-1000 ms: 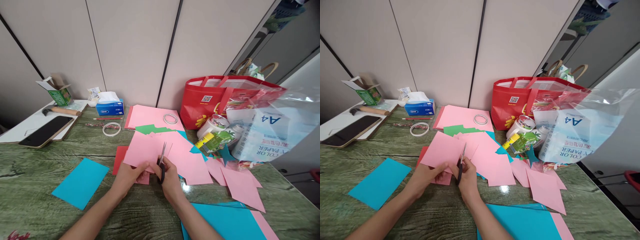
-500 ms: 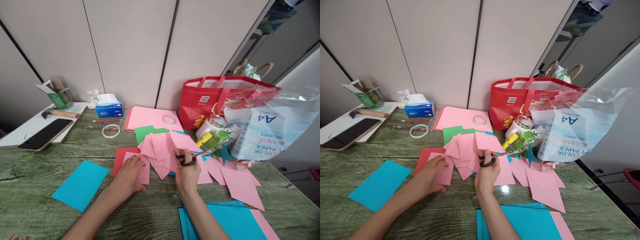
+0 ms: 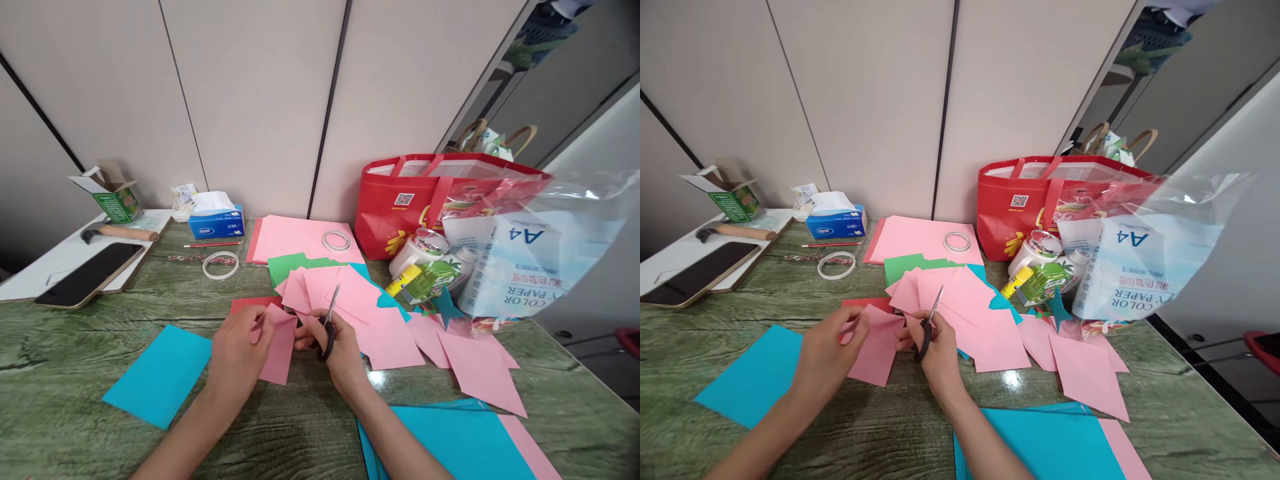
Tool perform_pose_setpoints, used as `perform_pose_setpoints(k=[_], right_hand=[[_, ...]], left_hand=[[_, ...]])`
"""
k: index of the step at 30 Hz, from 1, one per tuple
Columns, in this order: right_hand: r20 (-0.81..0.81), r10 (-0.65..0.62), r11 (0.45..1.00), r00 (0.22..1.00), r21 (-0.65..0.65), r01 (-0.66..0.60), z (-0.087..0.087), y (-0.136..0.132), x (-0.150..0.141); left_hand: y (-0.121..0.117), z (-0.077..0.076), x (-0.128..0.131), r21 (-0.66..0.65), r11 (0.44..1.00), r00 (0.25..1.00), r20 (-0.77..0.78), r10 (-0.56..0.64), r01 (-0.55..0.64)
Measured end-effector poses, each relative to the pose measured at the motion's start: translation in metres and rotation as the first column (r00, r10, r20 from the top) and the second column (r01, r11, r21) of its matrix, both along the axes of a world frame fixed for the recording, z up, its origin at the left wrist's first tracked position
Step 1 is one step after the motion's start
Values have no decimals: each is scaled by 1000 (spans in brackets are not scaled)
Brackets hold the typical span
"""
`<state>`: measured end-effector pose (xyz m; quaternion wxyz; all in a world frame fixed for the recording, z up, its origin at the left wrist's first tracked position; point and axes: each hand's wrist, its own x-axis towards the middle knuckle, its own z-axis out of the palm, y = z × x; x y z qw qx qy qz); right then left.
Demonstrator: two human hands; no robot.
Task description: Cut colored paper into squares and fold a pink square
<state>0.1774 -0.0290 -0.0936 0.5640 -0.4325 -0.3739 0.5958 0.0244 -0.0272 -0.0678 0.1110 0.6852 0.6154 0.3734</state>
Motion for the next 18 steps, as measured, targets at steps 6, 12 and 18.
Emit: perform_pose_setpoints(k=[6,12,18], right_hand=[[-166,135,987,977,-59,-146,1,-4,-4],[-450,30,990,893,-108,-88,1,3,8],[-471,-46,998,881,-62,19,-5,7,7]], left_hand=[[-17,18,-3,434,861,964,-116,-239,265],[-20,17,-6,505,729,887,-263,-381,463],[-7,3,1,529,847,953,223,-206,60]])
